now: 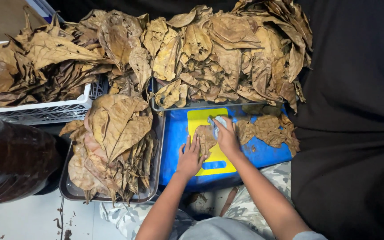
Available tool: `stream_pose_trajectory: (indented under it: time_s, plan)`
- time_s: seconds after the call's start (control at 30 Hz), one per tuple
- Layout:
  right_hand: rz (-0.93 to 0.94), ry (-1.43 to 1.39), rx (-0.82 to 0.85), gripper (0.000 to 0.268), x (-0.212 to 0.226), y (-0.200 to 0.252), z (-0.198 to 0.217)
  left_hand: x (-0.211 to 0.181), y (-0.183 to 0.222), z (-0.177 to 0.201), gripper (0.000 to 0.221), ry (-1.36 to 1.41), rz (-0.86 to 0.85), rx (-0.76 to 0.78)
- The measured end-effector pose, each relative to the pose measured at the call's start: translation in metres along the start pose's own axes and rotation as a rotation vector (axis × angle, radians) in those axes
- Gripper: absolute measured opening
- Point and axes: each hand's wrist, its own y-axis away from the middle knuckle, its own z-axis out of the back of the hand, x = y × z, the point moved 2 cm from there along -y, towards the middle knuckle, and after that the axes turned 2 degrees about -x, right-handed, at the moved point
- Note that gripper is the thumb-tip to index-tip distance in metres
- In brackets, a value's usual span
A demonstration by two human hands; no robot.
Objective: Smoothing out dried leaves on a flat board to prepare them for processing, using hands and a small smoothing pad.
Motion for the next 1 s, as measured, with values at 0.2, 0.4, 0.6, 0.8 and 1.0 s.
stream_pose_trajectory:
  time_s: [0.2, 0.4, 0.6, 0.8, 1.0]
  plan:
    - [0.192, -0.128, -0.09, 0.048, 0.024, 0.042, 0.013, 0.003, -0.003, 0.006, 0.084, 0.055, -0.004, -0.054]
    - [0.326, -0.086, 0.162, 0.039, 0.05, 0.072, 0.007, 0.017, -0.015, 0.0, 0.096, 0.032, -0.017, -0.041]
    - [0.315, -0.125, 0.224, 0.027, 0.037, 0.056, -0.011, 0.019, -0.018, -0.002, 0.097, 0.099, 0.0, -0.075]
    - [0.321, -0.122, 0.225, 0.024, 0.031, 0.023, -0.028, 0.014, -0.013, 0.009, 0.106, 0.095, 0.009, -0.061]
    - [0.197, 0.198, 0.394, 0.041, 0.048, -0.007, -0.017, 0.002, -0.004, 0.028, 0.112, 0.132, 0.012, -0.063]
